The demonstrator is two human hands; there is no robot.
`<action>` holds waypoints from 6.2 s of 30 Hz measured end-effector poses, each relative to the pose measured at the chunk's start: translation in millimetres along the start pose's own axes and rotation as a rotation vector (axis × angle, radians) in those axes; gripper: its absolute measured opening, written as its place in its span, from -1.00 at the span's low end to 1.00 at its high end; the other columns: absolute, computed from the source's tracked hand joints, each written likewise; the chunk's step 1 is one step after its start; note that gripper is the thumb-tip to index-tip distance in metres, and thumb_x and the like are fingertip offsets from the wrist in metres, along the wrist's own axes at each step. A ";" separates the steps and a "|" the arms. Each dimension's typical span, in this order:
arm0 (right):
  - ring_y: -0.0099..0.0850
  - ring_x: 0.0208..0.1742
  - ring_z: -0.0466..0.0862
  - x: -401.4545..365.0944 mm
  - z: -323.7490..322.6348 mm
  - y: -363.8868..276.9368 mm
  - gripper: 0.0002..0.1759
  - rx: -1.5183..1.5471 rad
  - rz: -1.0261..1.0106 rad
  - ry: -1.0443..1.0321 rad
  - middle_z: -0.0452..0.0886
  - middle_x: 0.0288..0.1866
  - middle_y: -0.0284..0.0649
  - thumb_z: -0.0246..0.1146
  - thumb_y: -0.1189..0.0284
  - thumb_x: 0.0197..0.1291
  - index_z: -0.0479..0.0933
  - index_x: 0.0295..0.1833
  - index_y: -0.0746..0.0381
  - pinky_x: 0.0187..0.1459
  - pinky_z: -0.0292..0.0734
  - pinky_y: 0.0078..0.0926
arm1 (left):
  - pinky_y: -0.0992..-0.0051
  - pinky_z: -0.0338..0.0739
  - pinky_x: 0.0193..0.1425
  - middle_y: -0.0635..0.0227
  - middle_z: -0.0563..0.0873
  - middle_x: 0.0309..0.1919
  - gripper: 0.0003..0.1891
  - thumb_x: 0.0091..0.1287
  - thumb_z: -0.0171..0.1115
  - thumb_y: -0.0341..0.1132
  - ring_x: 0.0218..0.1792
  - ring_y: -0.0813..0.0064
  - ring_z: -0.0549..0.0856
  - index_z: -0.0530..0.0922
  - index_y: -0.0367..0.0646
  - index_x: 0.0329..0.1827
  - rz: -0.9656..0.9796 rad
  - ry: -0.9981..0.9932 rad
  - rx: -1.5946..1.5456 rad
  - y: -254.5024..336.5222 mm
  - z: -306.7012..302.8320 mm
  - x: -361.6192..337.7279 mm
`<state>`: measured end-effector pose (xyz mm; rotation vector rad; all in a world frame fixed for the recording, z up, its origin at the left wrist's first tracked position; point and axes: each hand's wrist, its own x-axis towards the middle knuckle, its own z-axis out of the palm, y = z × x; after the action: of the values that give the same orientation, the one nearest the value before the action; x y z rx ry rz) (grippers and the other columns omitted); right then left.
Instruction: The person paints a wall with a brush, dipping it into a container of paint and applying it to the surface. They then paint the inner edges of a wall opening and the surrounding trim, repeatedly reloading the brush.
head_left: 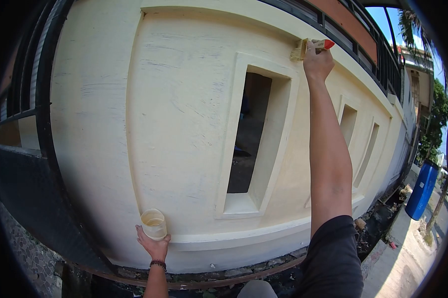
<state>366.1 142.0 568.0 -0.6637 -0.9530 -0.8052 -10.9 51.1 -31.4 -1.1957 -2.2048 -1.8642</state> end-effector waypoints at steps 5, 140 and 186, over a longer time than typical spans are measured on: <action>0.01 -0.25 0.72 -24.1 27.1 -36.6 -0.82 -0.235 -0.194 -0.177 0.70 -0.31 0.00 0.18 0.41 0.31 0.60 -0.06 0.21 -0.17 0.62 -0.03 | -0.17 -0.11 0.61 -0.17 0.14 0.54 0.17 -0.28 0.60 -0.21 0.57 -0.07 0.13 0.12 -0.32 0.47 -0.012 -0.012 -0.008 3.4 -1.9 -0.9; -0.10 -0.33 0.75 -27.9 16.3 -99.2 -0.78 0.098 -0.083 -0.310 0.71 -0.38 0.01 0.35 0.45 0.18 0.57 -0.14 0.36 -0.18 0.68 -0.22 | -0.18 -0.21 0.61 -0.11 0.17 0.54 0.27 -0.32 0.64 -0.23 0.56 -0.01 0.17 0.05 -0.29 0.54 -0.059 -0.044 0.020 4.7 -2.1 1.4; -0.35 -0.19 0.78 35.6 -80.2 33.7 -0.81 -0.026 0.157 -0.591 0.80 -0.23 -0.19 0.47 0.37 0.02 0.78 -0.20 0.14 -0.07 0.65 -0.43 | -0.23 -0.17 0.59 -0.12 0.13 0.56 0.23 -0.30 0.61 -0.24 0.57 -0.02 0.13 0.06 -0.26 0.52 -0.051 -0.038 0.002 4.8 -3.2 2.2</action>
<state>441.5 86.5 560.5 -1.0156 -1.4021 -0.4839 -11.3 49.6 -25.4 -1.1955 -2.2770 -1.8726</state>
